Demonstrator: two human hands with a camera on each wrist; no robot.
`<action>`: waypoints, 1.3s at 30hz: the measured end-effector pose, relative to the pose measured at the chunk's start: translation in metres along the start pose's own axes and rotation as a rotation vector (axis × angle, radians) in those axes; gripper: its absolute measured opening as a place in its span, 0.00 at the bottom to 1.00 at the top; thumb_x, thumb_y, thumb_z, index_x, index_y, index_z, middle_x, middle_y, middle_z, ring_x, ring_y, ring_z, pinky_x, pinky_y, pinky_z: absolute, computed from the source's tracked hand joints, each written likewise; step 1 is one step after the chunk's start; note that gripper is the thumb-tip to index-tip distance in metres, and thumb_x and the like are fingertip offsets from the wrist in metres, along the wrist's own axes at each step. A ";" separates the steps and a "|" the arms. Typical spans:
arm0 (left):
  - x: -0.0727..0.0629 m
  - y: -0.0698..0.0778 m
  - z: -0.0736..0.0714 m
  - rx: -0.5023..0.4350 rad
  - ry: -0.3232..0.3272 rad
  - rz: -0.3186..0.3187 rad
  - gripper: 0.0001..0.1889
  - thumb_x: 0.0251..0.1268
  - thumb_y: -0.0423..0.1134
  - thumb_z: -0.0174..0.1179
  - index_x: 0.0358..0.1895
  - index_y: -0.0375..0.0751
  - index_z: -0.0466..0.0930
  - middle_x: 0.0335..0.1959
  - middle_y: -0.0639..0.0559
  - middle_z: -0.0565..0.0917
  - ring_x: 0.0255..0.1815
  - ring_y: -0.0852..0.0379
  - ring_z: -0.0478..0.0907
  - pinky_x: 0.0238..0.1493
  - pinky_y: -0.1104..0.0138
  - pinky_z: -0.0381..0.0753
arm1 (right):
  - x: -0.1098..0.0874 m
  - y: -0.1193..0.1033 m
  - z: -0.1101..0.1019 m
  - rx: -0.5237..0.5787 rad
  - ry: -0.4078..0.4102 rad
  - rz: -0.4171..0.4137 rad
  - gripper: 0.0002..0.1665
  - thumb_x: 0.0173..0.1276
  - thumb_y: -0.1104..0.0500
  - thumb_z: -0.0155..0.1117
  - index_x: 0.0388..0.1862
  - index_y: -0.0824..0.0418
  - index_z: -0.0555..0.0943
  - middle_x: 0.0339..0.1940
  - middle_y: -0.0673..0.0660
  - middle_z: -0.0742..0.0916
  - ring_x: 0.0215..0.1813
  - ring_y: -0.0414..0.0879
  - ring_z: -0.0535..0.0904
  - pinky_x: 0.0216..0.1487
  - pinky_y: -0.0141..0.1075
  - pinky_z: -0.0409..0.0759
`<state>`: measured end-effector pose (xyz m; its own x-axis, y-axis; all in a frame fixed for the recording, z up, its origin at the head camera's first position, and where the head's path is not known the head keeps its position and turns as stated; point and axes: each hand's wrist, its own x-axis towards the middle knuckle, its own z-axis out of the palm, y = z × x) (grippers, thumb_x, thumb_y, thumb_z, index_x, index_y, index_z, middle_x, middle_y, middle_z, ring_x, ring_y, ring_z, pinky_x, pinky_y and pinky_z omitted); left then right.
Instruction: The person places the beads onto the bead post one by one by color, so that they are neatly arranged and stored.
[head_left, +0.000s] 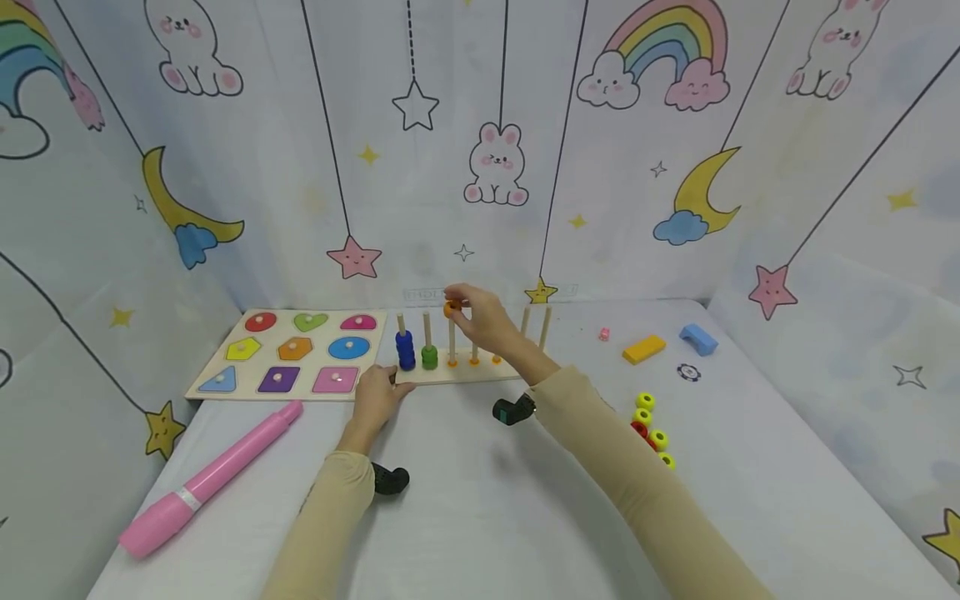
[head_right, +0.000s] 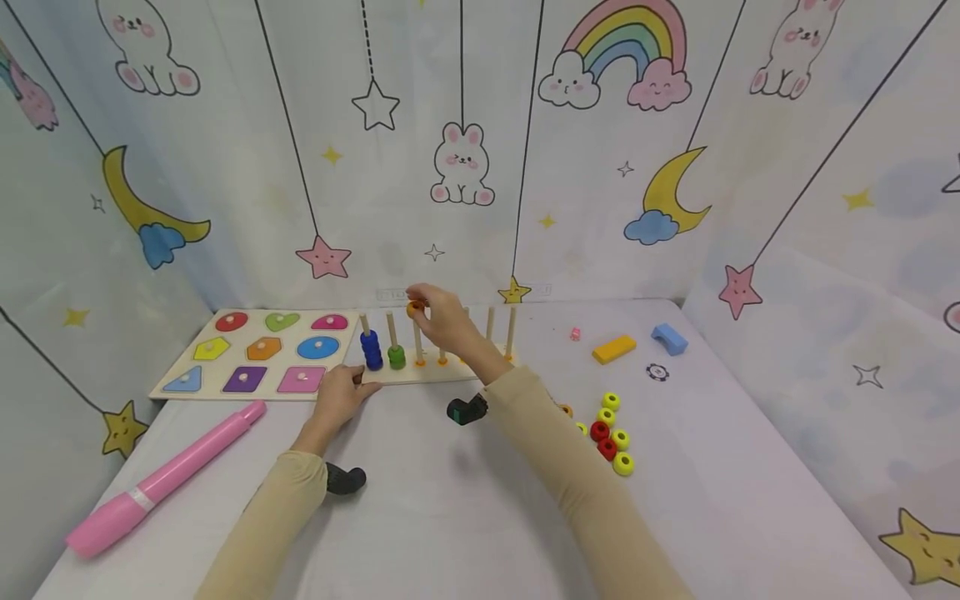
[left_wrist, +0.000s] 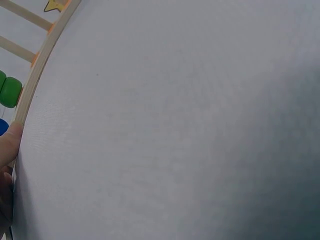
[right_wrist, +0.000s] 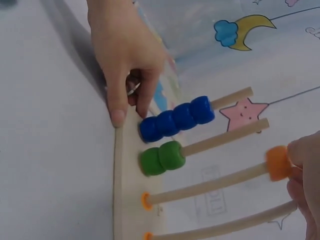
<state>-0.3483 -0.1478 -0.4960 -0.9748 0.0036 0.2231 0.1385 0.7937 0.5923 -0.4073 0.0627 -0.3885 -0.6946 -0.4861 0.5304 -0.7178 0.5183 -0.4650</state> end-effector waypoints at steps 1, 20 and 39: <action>0.000 0.001 0.000 -0.001 0.001 0.001 0.28 0.56 0.44 0.68 0.52 0.22 0.76 0.37 0.36 0.80 0.37 0.46 0.73 0.40 0.55 0.74 | -0.001 0.000 -0.002 -0.008 0.007 -0.002 0.19 0.65 0.69 0.62 0.55 0.67 0.75 0.50 0.61 0.83 0.52 0.48 0.79 0.52 0.31 0.75; 0.001 -0.001 -0.004 0.018 0.010 0.006 0.28 0.57 0.43 0.68 0.53 0.22 0.76 0.36 0.35 0.80 0.36 0.45 0.74 0.41 0.54 0.73 | -0.134 0.078 -0.081 0.067 -0.074 0.185 0.12 0.68 0.71 0.54 0.47 0.65 0.81 0.42 0.54 0.86 0.44 0.48 0.81 0.47 0.41 0.79; -0.003 0.002 -0.001 0.024 -0.002 0.009 0.28 0.57 0.44 0.67 0.53 0.22 0.76 0.37 0.35 0.80 0.37 0.45 0.74 0.41 0.54 0.74 | -0.235 0.091 -0.118 0.106 -0.349 0.315 0.18 0.63 0.73 0.56 0.52 0.64 0.78 0.47 0.56 0.84 0.49 0.50 0.80 0.50 0.41 0.78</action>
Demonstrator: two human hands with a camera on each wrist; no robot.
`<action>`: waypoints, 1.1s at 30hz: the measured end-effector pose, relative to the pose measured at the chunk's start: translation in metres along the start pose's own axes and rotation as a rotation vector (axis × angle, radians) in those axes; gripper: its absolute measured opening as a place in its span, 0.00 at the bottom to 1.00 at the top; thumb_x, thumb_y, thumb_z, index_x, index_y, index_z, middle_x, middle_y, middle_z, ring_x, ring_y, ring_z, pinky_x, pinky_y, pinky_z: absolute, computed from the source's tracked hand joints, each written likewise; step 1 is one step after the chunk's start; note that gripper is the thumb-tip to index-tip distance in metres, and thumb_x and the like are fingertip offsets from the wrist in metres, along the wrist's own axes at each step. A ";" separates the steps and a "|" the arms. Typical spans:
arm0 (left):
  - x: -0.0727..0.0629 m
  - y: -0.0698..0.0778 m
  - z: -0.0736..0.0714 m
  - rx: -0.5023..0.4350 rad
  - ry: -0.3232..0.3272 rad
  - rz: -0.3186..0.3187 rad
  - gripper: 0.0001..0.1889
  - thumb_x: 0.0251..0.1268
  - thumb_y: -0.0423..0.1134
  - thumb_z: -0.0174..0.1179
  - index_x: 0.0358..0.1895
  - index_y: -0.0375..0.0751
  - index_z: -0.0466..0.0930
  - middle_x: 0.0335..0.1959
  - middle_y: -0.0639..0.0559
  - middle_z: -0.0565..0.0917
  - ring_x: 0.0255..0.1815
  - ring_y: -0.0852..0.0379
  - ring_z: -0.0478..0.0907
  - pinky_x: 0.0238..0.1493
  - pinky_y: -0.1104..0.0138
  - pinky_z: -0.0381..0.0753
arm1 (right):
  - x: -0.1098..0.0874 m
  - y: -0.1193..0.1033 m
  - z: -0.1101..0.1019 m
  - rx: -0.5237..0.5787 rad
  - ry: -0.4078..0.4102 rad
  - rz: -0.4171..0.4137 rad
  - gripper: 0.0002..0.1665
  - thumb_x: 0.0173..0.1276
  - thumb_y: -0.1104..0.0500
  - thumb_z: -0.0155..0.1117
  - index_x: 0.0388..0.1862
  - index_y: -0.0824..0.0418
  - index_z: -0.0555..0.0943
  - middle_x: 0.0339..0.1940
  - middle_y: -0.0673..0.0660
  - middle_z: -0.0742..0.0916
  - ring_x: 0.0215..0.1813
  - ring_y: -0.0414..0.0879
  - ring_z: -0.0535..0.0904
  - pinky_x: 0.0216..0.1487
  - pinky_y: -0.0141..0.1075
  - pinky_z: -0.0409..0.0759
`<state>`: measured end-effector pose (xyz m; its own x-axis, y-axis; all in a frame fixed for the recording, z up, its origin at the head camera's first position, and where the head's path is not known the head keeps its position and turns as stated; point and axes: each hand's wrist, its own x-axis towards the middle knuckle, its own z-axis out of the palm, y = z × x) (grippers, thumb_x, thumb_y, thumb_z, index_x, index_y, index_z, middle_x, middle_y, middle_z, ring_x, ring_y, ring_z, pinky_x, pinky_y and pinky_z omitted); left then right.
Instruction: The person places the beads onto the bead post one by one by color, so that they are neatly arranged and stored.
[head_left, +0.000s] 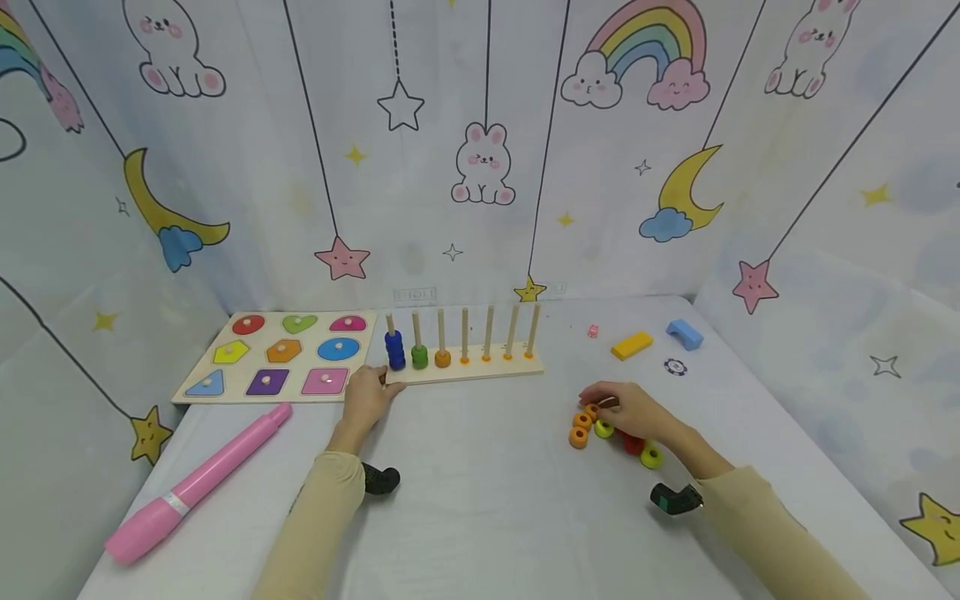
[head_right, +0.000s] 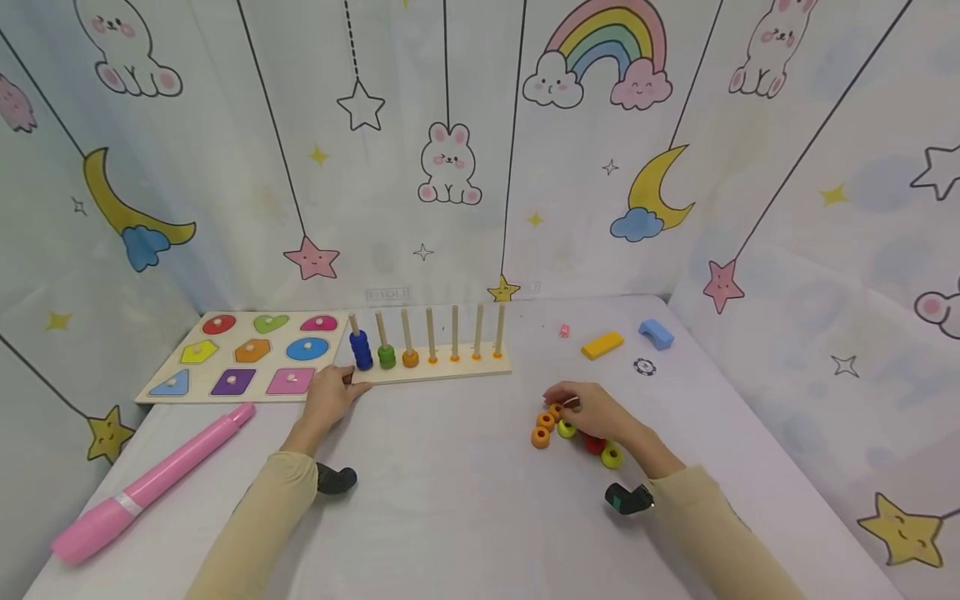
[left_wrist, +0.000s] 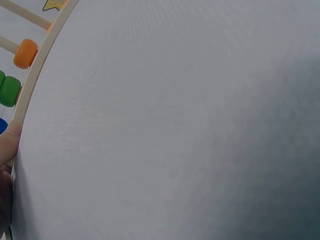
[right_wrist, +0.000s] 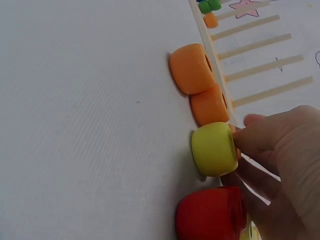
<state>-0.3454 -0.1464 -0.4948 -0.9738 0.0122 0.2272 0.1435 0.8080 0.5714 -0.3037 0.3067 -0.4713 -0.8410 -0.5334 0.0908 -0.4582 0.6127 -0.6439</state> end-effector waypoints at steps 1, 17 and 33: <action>0.000 0.000 0.000 0.002 0.000 0.004 0.28 0.57 0.44 0.67 0.53 0.22 0.76 0.37 0.35 0.80 0.37 0.46 0.74 0.40 0.54 0.74 | 0.000 -0.001 0.000 -0.001 -0.002 -0.002 0.18 0.64 0.73 0.56 0.52 0.65 0.78 0.47 0.57 0.84 0.49 0.50 0.80 0.50 0.41 0.78; -0.001 -0.001 -0.001 -0.016 0.000 0.012 0.28 0.57 0.43 0.68 0.53 0.21 0.75 0.38 0.34 0.80 0.37 0.45 0.74 0.40 0.53 0.75 | 0.015 0.002 0.010 -0.063 0.082 -0.004 0.17 0.63 0.71 0.60 0.52 0.65 0.78 0.44 0.55 0.84 0.46 0.47 0.80 0.48 0.38 0.79; 0.001 0.000 -0.001 -0.001 0.003 0.006 0.29 0.57 0.44 0.67 0.53 0.22 0.75 0.38 0.34 0.80 0.37 0.45 0.74 0.41 0.54 0.75 | 0.110 -0.077 0.013 -0.078 0.338 -0.345 0.20 0.59 0.71 0.66 0.52 0.70 0.77 0.45 0.60 0.85 0.44 0.47 0.81 0.45 0.35 0.79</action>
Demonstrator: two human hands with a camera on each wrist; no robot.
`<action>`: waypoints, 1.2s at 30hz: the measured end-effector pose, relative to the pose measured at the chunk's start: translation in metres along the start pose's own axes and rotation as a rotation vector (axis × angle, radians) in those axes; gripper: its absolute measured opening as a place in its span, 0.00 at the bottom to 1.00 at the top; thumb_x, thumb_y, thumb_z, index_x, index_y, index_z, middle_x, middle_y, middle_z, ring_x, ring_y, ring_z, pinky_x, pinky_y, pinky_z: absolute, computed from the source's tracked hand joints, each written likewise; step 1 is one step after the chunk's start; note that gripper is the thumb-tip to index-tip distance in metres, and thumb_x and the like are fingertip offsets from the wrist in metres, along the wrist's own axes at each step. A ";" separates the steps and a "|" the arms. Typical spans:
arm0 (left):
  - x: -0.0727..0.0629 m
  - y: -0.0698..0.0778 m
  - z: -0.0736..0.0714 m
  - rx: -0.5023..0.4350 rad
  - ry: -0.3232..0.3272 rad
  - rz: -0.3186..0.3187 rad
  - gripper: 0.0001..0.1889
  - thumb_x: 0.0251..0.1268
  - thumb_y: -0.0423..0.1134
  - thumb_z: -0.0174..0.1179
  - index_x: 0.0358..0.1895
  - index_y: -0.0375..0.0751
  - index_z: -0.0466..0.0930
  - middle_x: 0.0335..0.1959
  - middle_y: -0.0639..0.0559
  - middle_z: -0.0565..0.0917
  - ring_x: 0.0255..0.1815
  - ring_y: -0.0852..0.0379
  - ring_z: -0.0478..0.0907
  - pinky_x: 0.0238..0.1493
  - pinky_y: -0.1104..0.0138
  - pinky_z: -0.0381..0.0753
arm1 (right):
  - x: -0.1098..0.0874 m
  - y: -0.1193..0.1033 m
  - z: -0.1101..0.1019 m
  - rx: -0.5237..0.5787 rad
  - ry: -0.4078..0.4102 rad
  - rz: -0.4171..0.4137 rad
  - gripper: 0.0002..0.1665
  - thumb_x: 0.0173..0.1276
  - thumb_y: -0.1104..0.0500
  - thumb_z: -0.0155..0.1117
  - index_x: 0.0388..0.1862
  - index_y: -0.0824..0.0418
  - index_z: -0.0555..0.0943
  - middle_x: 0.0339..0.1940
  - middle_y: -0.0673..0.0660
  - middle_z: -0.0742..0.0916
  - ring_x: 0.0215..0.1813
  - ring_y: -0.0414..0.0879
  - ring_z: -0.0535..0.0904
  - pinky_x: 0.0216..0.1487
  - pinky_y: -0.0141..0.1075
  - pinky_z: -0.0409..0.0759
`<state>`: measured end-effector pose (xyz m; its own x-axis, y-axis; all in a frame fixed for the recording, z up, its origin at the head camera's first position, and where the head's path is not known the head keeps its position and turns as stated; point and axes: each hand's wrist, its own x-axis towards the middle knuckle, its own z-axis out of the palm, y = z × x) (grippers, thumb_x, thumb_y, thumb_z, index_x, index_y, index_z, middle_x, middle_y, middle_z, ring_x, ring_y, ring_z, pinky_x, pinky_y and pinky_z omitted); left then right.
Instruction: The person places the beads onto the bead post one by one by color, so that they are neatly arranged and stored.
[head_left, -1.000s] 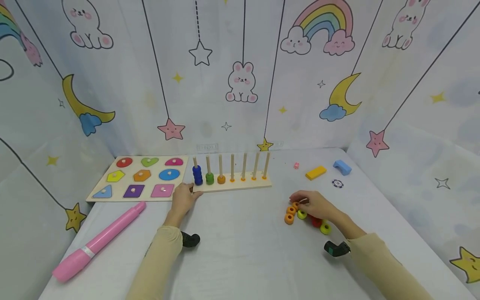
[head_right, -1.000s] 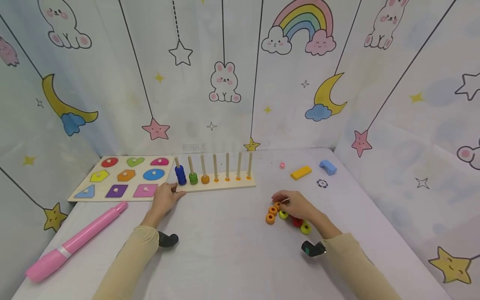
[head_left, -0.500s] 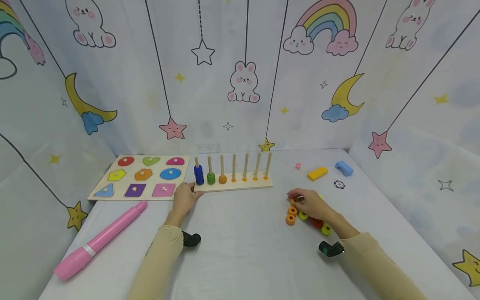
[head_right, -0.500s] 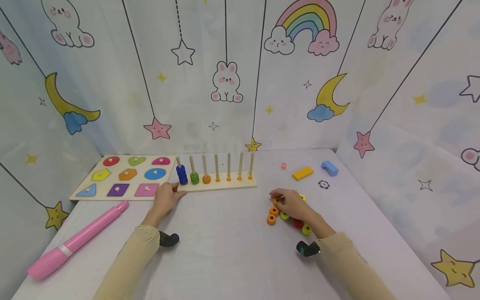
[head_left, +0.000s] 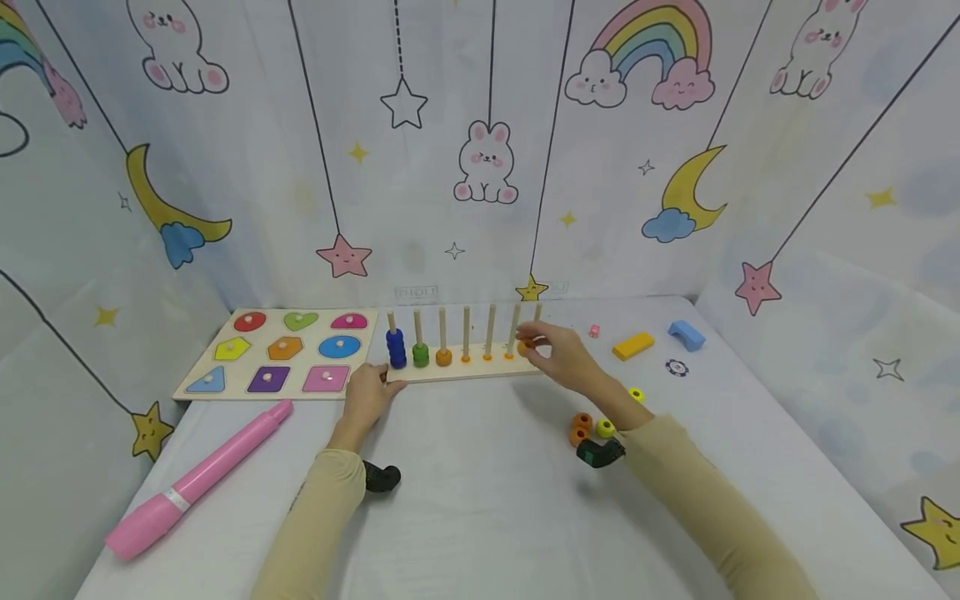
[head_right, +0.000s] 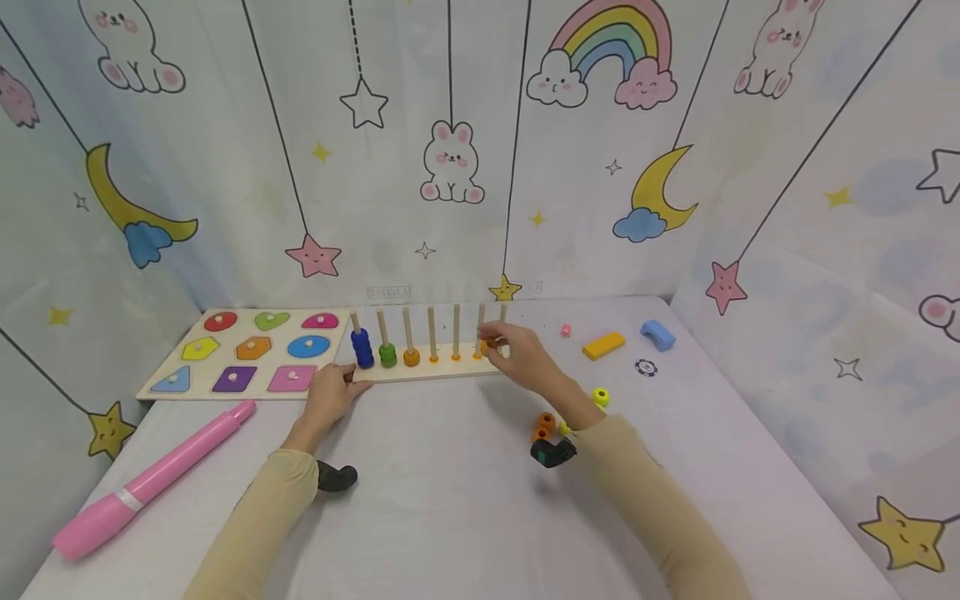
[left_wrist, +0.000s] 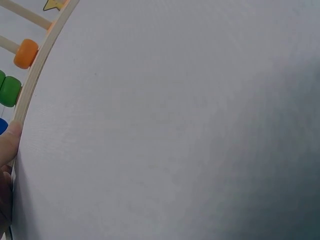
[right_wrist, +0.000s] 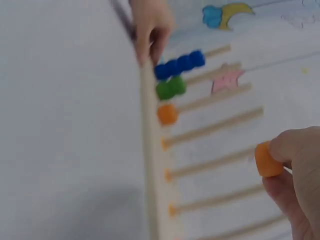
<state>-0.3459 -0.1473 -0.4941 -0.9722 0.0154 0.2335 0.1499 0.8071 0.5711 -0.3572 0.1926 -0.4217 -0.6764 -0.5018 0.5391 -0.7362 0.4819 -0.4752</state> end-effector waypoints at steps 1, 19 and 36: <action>0.000 0.000 0.000 -0.001 -0.002 0.001 0.29 0.57 0.44 0.67 0.53 0.22 0.75 0.38 0.34 0.80 0.36 0.45 0.74 0.40 0.54 0.75 | 0.011 -0.006 0.004 0.006 0.016 -0.027 0.20 0.59 0.71 0.66 0.52 0.70 0.76 0.45 0.61 0.85 0.44 0.47 0.81 0.45 0.34 0.79; -0.001 0.000 0.002 -0.041 -0.024 -0.035 0.29 0.57 0.43 0.68 0.54 0.23 0.75 0.40 0.34 0.81 0.40 0.45 0.75 0.44 0.54 0.74 | 0.113 -0.044 0.067 -0.010 0.008 0.016 0.18 0.65 0.67 0.62 0.53 0.67 0.75 0.45 0.59 0.84 0.46 0.44 0.80 0.48 0.25 0.75; 0.000 0.000 0.003 -0.032 -0.026 -0.054 0.30 0.57 0.44 0.68 0.55 0.23 0.74 0.41 0.34 0.80 0.40 0.46 0.74 0.44 0.54 0.74 | 0.113 -0.044 0.065 -0.028 0.025 0.047 0.18 0.64 0.67 0.63 0.54 0.66 0.76 0.50 0.59 0.84 0.52 0.46 0.79 0.51 0.29 0.75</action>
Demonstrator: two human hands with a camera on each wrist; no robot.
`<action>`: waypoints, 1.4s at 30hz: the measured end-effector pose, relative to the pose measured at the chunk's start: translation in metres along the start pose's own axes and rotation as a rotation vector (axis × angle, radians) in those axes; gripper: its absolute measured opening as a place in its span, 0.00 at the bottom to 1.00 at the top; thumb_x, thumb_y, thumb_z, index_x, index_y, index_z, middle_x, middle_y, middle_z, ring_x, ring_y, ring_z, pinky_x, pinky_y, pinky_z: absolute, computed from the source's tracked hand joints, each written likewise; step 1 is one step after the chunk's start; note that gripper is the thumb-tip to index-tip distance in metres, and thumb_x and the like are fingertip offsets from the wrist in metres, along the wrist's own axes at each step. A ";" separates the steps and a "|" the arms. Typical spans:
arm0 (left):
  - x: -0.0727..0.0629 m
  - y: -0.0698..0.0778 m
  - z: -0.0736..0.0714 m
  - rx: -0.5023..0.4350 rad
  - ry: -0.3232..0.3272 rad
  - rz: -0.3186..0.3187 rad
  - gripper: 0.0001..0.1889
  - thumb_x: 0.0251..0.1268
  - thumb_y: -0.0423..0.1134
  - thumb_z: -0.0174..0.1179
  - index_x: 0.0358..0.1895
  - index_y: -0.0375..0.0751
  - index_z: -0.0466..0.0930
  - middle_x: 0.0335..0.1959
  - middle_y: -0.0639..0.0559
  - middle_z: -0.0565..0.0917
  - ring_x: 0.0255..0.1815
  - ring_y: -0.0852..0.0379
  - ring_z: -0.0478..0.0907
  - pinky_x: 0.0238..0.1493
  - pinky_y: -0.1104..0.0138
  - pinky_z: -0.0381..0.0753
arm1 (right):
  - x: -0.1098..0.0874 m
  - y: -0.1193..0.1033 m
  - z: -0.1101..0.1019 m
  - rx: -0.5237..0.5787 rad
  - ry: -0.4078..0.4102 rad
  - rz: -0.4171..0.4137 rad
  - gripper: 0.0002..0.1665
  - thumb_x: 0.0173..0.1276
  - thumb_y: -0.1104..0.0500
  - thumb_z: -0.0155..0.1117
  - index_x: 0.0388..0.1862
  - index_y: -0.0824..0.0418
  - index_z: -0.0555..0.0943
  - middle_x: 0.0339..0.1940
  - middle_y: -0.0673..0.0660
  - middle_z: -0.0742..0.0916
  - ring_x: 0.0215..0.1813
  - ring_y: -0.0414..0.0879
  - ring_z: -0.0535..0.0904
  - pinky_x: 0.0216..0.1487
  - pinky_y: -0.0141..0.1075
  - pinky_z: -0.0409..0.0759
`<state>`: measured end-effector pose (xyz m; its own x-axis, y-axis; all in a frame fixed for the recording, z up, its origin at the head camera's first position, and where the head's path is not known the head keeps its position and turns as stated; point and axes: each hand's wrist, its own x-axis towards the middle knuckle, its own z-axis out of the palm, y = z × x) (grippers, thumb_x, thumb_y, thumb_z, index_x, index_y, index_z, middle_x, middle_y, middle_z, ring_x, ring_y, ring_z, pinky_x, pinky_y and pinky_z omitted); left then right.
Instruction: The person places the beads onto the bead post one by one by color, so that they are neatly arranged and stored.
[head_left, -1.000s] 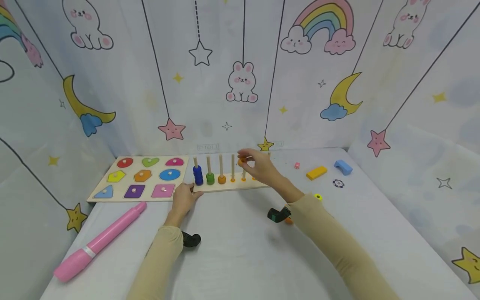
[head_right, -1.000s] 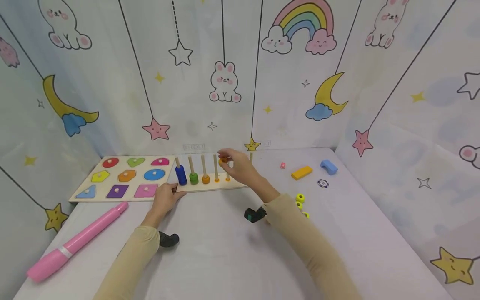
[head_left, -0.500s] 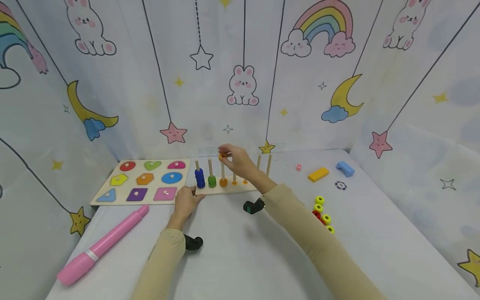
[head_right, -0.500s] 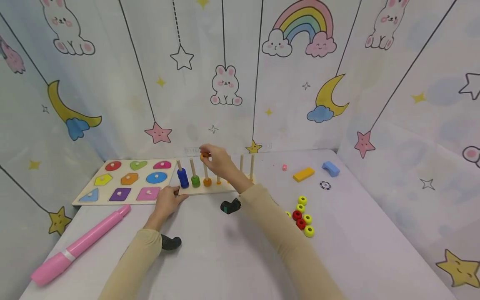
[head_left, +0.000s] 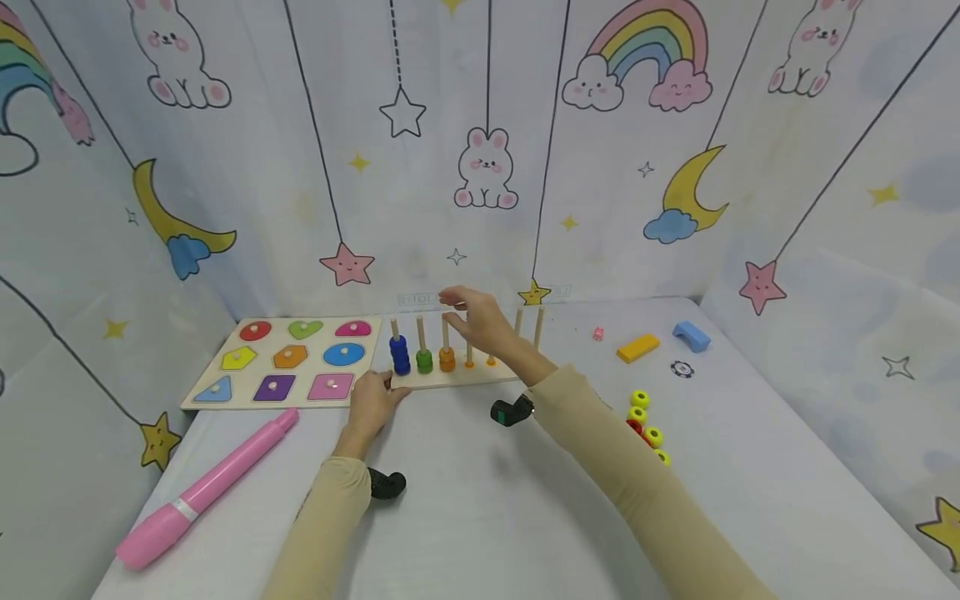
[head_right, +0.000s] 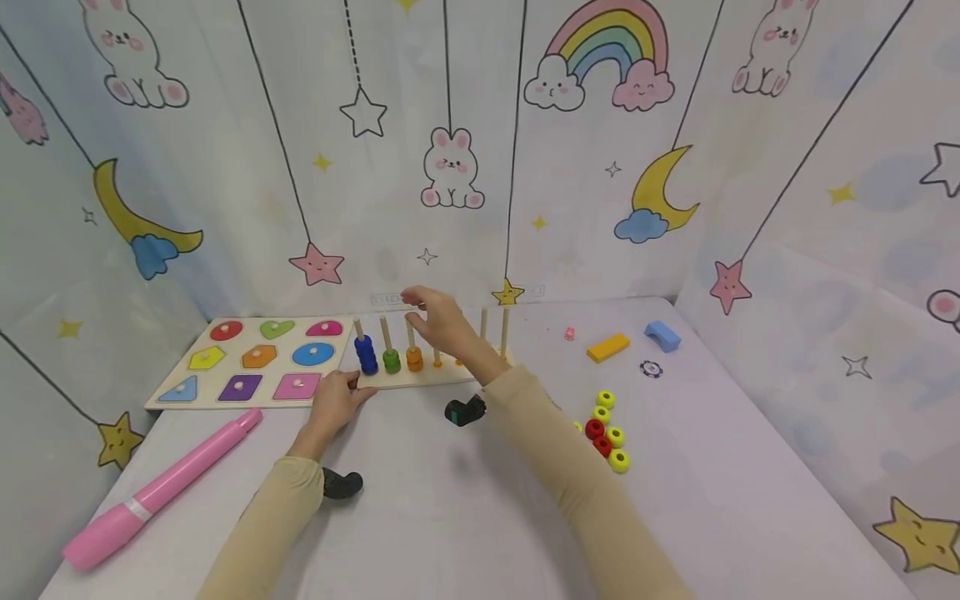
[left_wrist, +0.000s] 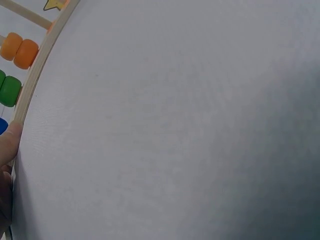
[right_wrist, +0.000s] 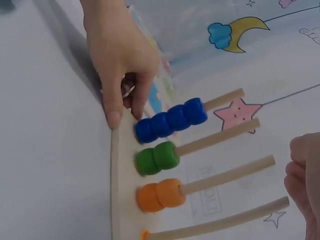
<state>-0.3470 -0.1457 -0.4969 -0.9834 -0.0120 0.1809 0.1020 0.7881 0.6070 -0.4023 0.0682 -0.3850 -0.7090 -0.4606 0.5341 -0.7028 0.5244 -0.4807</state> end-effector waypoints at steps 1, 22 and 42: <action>0.000 0.000 0.000 -0.002 0.000 0.000 0.30 0.57 0.44 0.68 0.55 0.23 0.74 0.41 0.34 0.80 0.40 0.45 0.74 0.44 0.54 0.74 | -0.002 0.000 -0.001 0.020 0.017 -0.012 0.17 0.64 0.68 0.62 0.52 0.67 0.76 0.48 0.59 0.84 0.50 0.46 0.79 0.50 0.29 0.76; 0.003 -0.001 -0.004 -0.001 0.021 0.015 0.29 0.58 0.42 0.67 0.55 0.22 0.74 0.44 0.30 0.80 0.44 0.40 0.78 0.48 0.52 0.75 | -0.119 0.070 -0.080 0.141 -0.124 0.202 0.10 0.68 0.64 0.60 0.46 0.64 0.81 0.42 0.53 0.86 0.45 0.43 0.81 0.45 0.33 0.79; 0.002 0.000 -0.001 -0.010 0.018 0.050 0.28 0.57 0.41 0.67 0.54 0.21 0.74 0.41 0.30 0.80 0.43 0.39 0.77 0.46 0.50 0.74 | -0.219 0.092 -0.117 0.152 -0.431 0.318 0.15 0.66 0.66 0.60 0.52 0.62 0.79 0.46 0.53 0.84 0.48 0.46 0.79 0.50 0.37 0.77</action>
<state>-0.3492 -0.1468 -0.4959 -0.9742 0.0162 0.2253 0.1528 0.7817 0.6046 -0.3050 0.3015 -0.4647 -0.8251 -0.5643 0.0291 -0.4281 0.5907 -0.6840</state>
